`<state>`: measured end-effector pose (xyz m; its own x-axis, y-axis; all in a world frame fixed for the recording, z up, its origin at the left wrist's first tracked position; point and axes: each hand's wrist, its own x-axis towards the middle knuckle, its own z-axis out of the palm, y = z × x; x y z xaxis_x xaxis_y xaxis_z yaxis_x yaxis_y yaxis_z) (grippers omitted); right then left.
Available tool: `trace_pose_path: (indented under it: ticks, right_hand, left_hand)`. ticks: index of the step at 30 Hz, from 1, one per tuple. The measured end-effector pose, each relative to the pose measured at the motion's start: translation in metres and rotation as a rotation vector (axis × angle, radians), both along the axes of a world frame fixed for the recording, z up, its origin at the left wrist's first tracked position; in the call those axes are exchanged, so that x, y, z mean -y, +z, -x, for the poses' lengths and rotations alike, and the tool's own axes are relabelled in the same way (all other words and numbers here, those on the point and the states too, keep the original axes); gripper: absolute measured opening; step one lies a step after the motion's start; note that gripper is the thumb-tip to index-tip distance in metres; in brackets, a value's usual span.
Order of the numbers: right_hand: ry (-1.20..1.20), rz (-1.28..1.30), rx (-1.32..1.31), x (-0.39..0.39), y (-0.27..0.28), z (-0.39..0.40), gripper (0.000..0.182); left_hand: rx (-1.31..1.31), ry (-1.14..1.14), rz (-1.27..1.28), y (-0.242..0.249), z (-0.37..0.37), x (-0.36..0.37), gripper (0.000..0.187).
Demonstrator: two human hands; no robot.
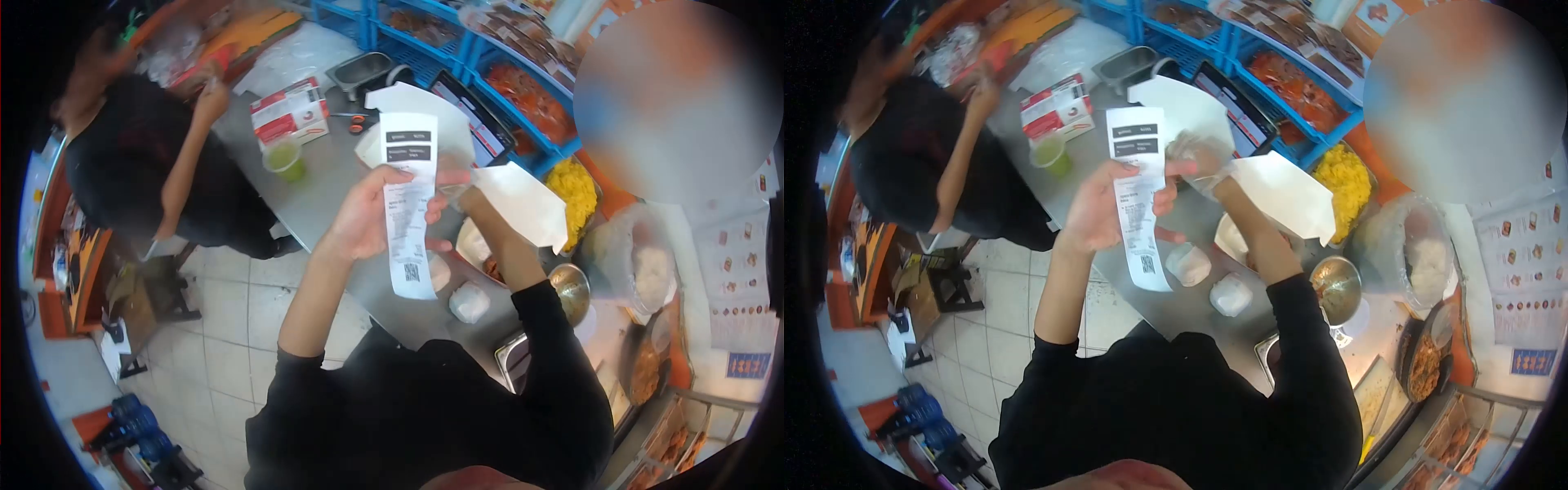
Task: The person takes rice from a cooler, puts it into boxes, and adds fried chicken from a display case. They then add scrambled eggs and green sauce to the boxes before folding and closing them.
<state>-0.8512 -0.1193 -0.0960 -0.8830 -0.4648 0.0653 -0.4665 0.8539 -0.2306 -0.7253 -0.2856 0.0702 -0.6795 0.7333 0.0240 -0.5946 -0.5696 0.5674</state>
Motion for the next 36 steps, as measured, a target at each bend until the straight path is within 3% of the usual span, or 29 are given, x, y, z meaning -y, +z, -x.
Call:
trace_pose_path:
  ticks: [2,4,6,7,8,9,10,11,12,14,15,17,18,20,21,23,24,25,27,29,33,35,36]
  right_hand:
    - [-0.022,0.158,0.221,-0.005,-0.004,0.008,0.025]
    - [-0.250,0.673,0.747,-0.024,0.007,0.017,0.024]
    - [0.182,0.344,-0.032,-0.068,0.058,0.009,0.020]
    - [0.077,0.533,-0.339,-0.097,0.072,0.009,0.018]
    - [-0.044,0.522,-0.389,-0.133,0.103,0.007,0.023]
    - [-0.282,0.478,-0.271,-0.174,0.121,0.012,0.025]
    - [-0.492,0.652,-0.229,-0.217,0.126,0.018,0.027]
    - [-0.237,0.747,-0.048,-0.259,0.126,0.019,0.015]
    - [-0.261,0.750,-0.050,-0.278,0.118,0.025,0.015]
    - [-0.598,-0.326,0.312,-0.307,0.097,0.029,0.015]
    - [-0.613,-0.322,0.313,-0.322,0.086,0.023,0.015]
    - [-0.318,-0.663,0.120,-0.333,0.078,-0.006,0.017]
    - [-0.337,-0.667,0.125,-0.332,0.078,-0.021,0.017]
    - [-0.761,0.066,-0.051,-0.304,0.114,-0.059,0.015]
    - [-0.777,0.067,-0.041,-0.298,0.142,-0.076,0.015]
    - [-0.823,0.366,0.012,-0.294,0.194,-0.111,0.014]
    - [-0.665,0.283,-0.084,-0.309,0.200,-0.124,0.017]
    - [-0.623,0.266,0.030,-0.328,0.199,-0.137,0.017]
    - [-0.585,0.248,0.138,-0.336,0.198,-0.154,0.016]
    - [-0.714,0.029,0.307,-0.323,0.200,-0.166,0.016]
    - [-0.778,0.028,0.282,-0.337,0.183,-0.186,0.017]
    - [-0.790,0.312,0.103,-0.332,0.170,-0.202,0.018]
    - [-0.783,0.316,0.102,-0.331,0.165,-0.203,0.018]
  left_hand:
    - [0.001,-0.017,0.018,0.000,0.018,-0.007,0.075]
    - [0.001,-0.039,-0.009,-0.010,0.031,-0.012,0.073]
    - [0.066,0.006,0.058,-0.026,0.036,-0.005,0.069]
    - [0.026,0.023,0.099,-0.035,0.038,0.002,0.068]
    - [0.070,0.045,0.121,-0.045,0.039,0.011,0.068]
    - [0.129,0.095,0.170,-0.058,0.038,0.021,0.067]
    - [0.165,0.106,0.170,-0.071,0.039,0.033,0.065]
    - [0.217,0.139,0.200,-0.083,0.037,0.040,0.064]
    - [0.222,0.117,0.207,-0.091,0.035,0.045,0.064]
    - [0.281,0.201,0.296,-0.104,0.029,0.053,0.062]
    - [0.276,0.187,0.299,-0.104,0.027,0.053,0.062]
    - [0.362,0.261,0.389,-0.104,0.021,0.046,0.058]
    - [0.358,0.243,0.387,-0.109,0.025,0.043,0.058]
    - [0.216,0.213,0.572,-0.125,0.031,0.037,0.057]
    - [0.145,0.233,0.706,-0.128,0.035,0.023,0.053]
    - [-0.177,0.252,0.993,-0.104,0.045,-0.036,0.056]
    - [-0.384,0.242,1.063,-0.108,0.056,-0.066,0.060]
    - [-0.596,0.233,1.119,-0.116,0.069,-0.097,0.064]
    - [-1.278,0.470,1.183,-0.123,0.094,-0.154,0.070]
    - [-1.301,0.425,1.242,-0.133,0.114,-0.197,0.075]
    - [-1.275,0.305,1.509,-0.116,0.120,-0.213,0.061]
    - [-1.432,0.383,1.102,-0.104,0.100,-0.177,0.040]
    - [-1.433,0.386,1.058,-0.106,0.083,-0.164,0.032]
